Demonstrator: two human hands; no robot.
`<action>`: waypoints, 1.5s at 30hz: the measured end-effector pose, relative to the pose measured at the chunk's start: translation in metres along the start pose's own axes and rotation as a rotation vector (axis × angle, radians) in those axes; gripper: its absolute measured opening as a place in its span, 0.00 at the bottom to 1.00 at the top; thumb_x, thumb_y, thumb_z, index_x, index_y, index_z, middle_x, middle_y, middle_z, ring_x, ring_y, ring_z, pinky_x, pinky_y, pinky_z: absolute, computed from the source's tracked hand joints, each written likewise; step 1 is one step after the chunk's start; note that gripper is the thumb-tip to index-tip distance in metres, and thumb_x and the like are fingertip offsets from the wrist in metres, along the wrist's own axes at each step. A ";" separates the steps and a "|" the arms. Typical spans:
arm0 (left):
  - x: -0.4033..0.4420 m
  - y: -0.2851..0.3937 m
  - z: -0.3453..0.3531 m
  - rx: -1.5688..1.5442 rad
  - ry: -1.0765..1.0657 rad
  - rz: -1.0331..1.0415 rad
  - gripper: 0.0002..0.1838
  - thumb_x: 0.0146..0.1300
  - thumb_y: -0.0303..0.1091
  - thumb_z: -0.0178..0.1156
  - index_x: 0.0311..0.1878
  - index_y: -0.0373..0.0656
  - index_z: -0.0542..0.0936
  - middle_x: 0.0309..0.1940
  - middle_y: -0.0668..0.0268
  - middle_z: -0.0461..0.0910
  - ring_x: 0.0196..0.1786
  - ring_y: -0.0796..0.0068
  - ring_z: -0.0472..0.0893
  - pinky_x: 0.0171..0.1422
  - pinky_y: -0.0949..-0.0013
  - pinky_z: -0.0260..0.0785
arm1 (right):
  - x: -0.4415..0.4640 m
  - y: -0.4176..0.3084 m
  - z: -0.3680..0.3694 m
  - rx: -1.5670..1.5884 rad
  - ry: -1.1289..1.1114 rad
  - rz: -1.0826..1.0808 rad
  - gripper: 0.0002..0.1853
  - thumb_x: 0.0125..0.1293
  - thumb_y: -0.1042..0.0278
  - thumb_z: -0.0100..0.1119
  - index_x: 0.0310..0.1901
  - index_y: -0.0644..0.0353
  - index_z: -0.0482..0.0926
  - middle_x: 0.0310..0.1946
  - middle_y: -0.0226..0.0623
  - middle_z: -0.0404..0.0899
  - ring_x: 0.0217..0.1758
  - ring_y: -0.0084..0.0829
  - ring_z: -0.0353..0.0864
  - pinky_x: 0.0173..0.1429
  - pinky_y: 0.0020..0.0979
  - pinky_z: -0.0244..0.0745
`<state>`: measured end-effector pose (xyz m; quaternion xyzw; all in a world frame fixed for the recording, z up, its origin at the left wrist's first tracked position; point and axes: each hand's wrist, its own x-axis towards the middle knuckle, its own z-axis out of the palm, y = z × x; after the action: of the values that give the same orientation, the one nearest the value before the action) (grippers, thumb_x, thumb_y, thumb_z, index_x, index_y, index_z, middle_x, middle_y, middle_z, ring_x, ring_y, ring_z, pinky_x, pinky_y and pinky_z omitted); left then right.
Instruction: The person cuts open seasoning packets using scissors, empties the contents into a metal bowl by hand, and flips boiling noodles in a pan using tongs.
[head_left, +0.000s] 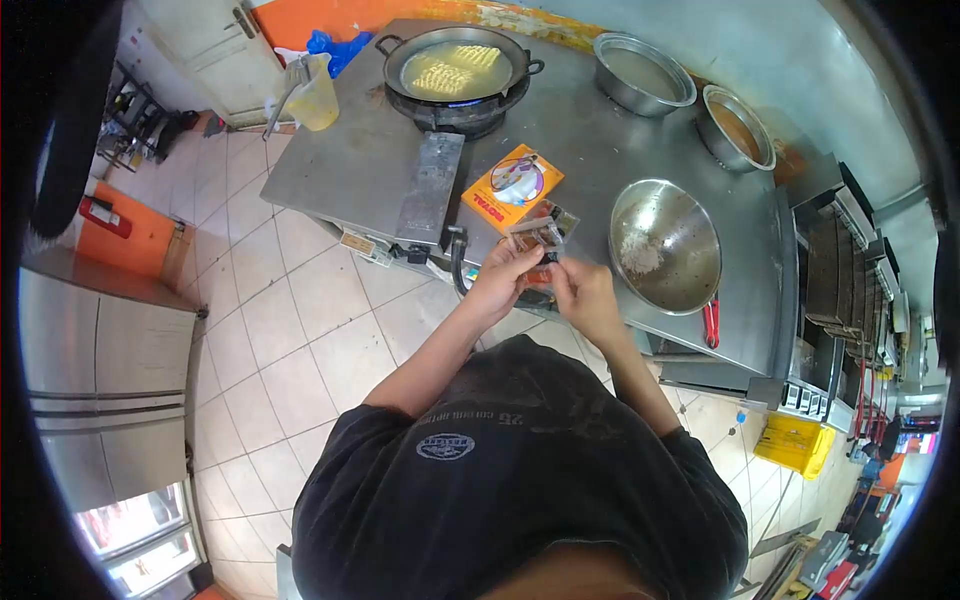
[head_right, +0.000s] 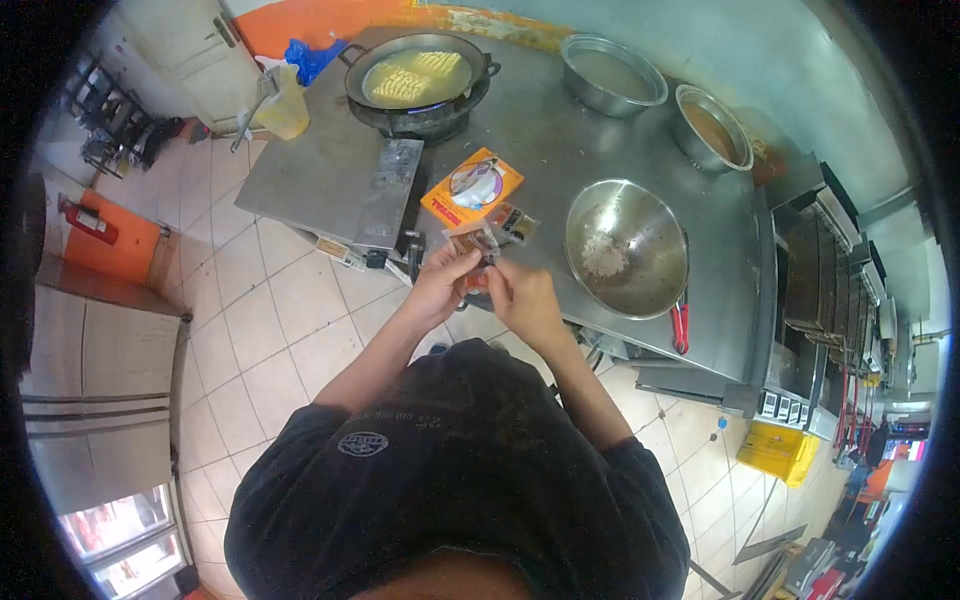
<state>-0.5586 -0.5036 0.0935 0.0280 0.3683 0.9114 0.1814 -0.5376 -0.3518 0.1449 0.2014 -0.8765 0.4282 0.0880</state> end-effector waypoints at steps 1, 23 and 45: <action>0.000 -0.003 -0.005 0.004 -0.013 -0.013 0.11 0.66 0.34 0.52 0.49 0.41 0.72 0.42 0.65 0.78 0.39 0.74 0.79 0.43 0.70 0.73 | 0.000 0.000 0.000 -0.003 -0.008 0.010 0.07 0.59 0.71 0.57 0.28 0.66 0.75 0.16 0.47 0.71 0.17 0.32 0.71 0.22 0.33 0.63; -0.034 -0.045 -0.101 -0.132 0.111 -0.345 0.13 0.66 0.33 0.51 0.52 0.42 0.71 0.46 0.64 0.76 0.48 0.70 0.78 0.52 0.67 0.72 | -0.017 0.060 0.099 0.126 -0.143 0.010 0.08 0.59 0.70 0.56 0.27 0.65 0.74 0.15 0.47 0.69 0.15 0.36 0.70 0.23 0.34 0.64; -0.021 -0.009 -0.118 -0.211 0.273 -0.217 0.11 0.65 0.32 0.54 0.50 0.48 0.72 0.41 0.67 0.78 0.42 0.71 0.79 0.43 0.70 0.72 | -0.042 0.129 0.086 -0.566 -0.009 0.470 0.11 0.55 0.68 0.57 0.39 0.63 0.75 0.43 0.48 0.72 0.44 0.49 0.75 0.46 0.43 0.73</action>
<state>-0.5583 -0.5829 0.0030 -0.1548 0.2929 0.9154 0.2288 -0.5532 -0.3360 -0.0143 -0.0360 -0.9830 0.1766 0.0356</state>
